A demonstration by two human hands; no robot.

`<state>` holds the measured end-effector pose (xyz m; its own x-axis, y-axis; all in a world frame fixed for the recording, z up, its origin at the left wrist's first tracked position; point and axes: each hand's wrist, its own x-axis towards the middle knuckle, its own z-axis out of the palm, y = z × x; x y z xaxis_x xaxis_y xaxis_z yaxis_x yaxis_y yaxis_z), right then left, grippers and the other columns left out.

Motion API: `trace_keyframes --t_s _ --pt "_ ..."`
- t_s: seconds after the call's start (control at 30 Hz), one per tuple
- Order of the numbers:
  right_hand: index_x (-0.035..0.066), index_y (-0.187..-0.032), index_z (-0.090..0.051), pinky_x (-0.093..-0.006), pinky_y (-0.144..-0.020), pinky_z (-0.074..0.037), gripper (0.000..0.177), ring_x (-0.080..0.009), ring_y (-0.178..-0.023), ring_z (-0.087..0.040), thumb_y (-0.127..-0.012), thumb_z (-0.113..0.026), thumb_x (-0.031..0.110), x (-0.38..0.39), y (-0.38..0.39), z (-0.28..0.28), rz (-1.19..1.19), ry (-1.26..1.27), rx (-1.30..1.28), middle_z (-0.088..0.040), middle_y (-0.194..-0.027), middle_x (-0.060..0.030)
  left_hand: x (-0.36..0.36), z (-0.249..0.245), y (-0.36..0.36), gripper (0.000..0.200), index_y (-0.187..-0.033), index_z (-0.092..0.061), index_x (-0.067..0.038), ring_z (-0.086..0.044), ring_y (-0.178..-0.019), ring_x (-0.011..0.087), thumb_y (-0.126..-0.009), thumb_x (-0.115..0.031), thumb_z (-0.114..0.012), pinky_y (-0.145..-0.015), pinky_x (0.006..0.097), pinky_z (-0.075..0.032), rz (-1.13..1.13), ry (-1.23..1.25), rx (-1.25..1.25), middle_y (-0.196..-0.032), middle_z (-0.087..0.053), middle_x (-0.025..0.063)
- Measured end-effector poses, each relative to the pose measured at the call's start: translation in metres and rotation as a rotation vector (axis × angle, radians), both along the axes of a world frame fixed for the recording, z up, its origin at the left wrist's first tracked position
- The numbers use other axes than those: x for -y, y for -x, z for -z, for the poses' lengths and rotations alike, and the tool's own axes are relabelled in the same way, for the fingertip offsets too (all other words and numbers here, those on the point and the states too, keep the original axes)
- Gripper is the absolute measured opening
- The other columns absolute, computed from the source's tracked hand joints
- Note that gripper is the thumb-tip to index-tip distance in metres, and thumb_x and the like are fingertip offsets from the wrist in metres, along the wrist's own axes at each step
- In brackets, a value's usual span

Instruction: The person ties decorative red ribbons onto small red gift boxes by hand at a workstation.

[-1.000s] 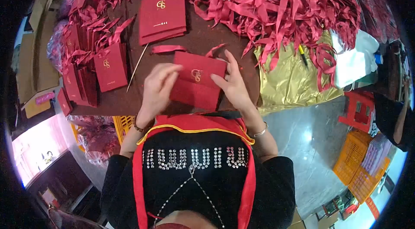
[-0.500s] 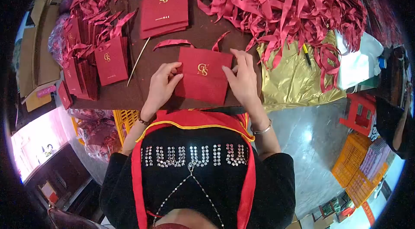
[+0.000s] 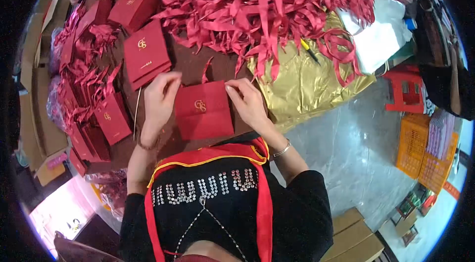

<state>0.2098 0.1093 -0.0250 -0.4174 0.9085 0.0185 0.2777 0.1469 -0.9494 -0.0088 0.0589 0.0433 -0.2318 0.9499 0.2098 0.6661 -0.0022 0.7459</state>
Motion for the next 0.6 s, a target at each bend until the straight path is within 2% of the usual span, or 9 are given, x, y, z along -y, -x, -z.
trace_keyframes --t_s 0.13,0.2,0.23,0.27,0.33,0.37,0.43,0.47,0.6 --pt "0.001 -0.101 -0.061 -0.0246 -0.063 -0.041 0.017 -0.0118 -0.071 -0.052 -0.089 -0.057 0.012 -0.001 -0.001 0.002 -0.001 0.036 -0.014 -0.057 -0.083 -0.0065 -0.082 -0.007 -0.035 0.011 -0.092 -0.061 -0.004 -0.061 -0.074 0.0297 -0.081 -0.004 -0.060 -0.063 0.0348 -0.049 0.200 -0.271 -0.099 -0.082 -0.061 0.0125" --pt "0.000 -0.101 -0.061 -0.0253 -0.065 -0.044 0.017 -0.0132 -0.073 -0.054 -0.089 -0.057 0.011 -0.001 -0.002 0.007 0.011 0.036 -0.056 -0.059 -0.086 -0.0077 -0.115 -0.002 -0.058 0.014 -0.093 -0.064 -0.003 -0.060 -0.084 0.0287 -0.080 -0.001 -0.060 -0.071 0.0334 -0.049 0.357 -0.389 -0.233 -0.089 -0.061 0.0116" --pt "-0.001 -0.101 -0.061 -0.0260 -0.069 -0.045 0.017 -0.0144 -0.077 -0.057 -0.089 -0.057 0.010 -0.001 -0.002 0.008 0.009 0.043 -0.051 -0.060 -0.087 -0.0088 -0.128 0.002 -0.072 0.017 -0.094 -0.064 -0.004 -0.059 -0.089 0.0287 -0.078 -0.003 -0.057 -0.076 0.0362 -0.048 0.417 -0.421 -0.262 -0.093 -0.060 0.0103" --pt "-0.001 -0.101 -0.061 -0.0260 -0.069 -0.045 0.017 -0.0144 -0.077 -0.057 -0.089 -0.057 0.010 -0.001 -0.002 0.007 0.023 0.045 -0.050 -0.060 -0.087 -0.0088 -0.137 0.003 -0.083 0.022 -0.097 -0.063 -0.006 -0.056 -0.092 0.0275 -0.076 -0.006 -0.055 -0.077 0.0372 -0.046 0.515 -0.369 -0.375 -0.099 -0.060 0.0078" --pt "-0.001 -0.100 -0.061 -0.0270 -0.070 -0.046 0.017 -0.0155 -0.079 -0.058 -0.088 -0.056 0.010 -0.001 -0.002 0.005 -0.013 0.027 -0.052 -0.061 -0.088 -0.0098 -0.149 0.011 -0.105 0.025 -0.098 -0.062 -0.009 -0.051 -0.091 0.0242 -0.075 -0.011 -0.054 -0.076 0.0354 -0.042 0.633 -0.358 -0.651 -0.100 -0.058 0.0044" --pt "-0.002 -0.099 -0.062 -0.0281 -0.071 -0.047 0.017 -0.0167 -0.079 -0.059 -0.088 -0.057 0.010 -0.001 -0.002 0.008 -0.014 -0.003 -0.062 -0.061 -0.088 -0.0101 -0.155 0.021 -0.110 0.025 -0.098 -0.062 -0.009 -0.051 -0.091 0.0242 -0.075 -0.011 -0.054 -0.076 0.0354 -0.042 0.649 -0.361 -0.645 -0.100 -0.058 0.0044" --pt "-0.002 -0.099 -0.062 -0.0284 -0.071 -0.047 0.017 -0.0174 -0.079 -0.059 -0.088 -0.057 0.010 -0.003 -0.003 0.008 -0.016 0.008 -0.039 -0.061 -0.089 -0.0102 -0.164 0.042 -0.118 0.009 -0.080 -0.060 -0.012 -0.049 -0.084 0.0202 -0.074 -0.016 -0.054 -0.069 0.0329 -0.038 0.621 -0.484 -0.826 -0.084 -0.054 0.0018" --pt "-0.002 -0.098 -0.062 -0.0287 -0.071 -0.047 0.017 -0.0180 -0.078 -0.059 -0.087 -0.058 0.010 -0.003 -0.002 0.008 -0.034 0.018 -0.021 -0.062 -0.089 -0.0103 -0.165 0.049 -0.115 0.010 -0.079 -0.061 -0.012 -0.049 -0.084 0.0201 -0.073 -0.017 -0.055 -0.071 0.0335 -0.038 0.681 -0.379 -0.850 -0.081 -0.054 0.0017" --pt "-0.002 -0.099 -0.062 -0.0271 -0.069 -0.047 0.017 -0.0158 -0.077 -0.059 -0.088 -0.058 0.011 -0.002 -0.002 0.001 -0.016 0.009 -0.012 -0.063 -0.088 -0.0070 -0.168 0.047 -0.098 0.012 -0.085 -0.059 -0.012 -0.049 -0.081 0.0206 -0.073 -0.013 -0.055 -0.069 0.0334 -0.039 0.695 -0.374 -0.816 -0.080 -0.052 0.0027"
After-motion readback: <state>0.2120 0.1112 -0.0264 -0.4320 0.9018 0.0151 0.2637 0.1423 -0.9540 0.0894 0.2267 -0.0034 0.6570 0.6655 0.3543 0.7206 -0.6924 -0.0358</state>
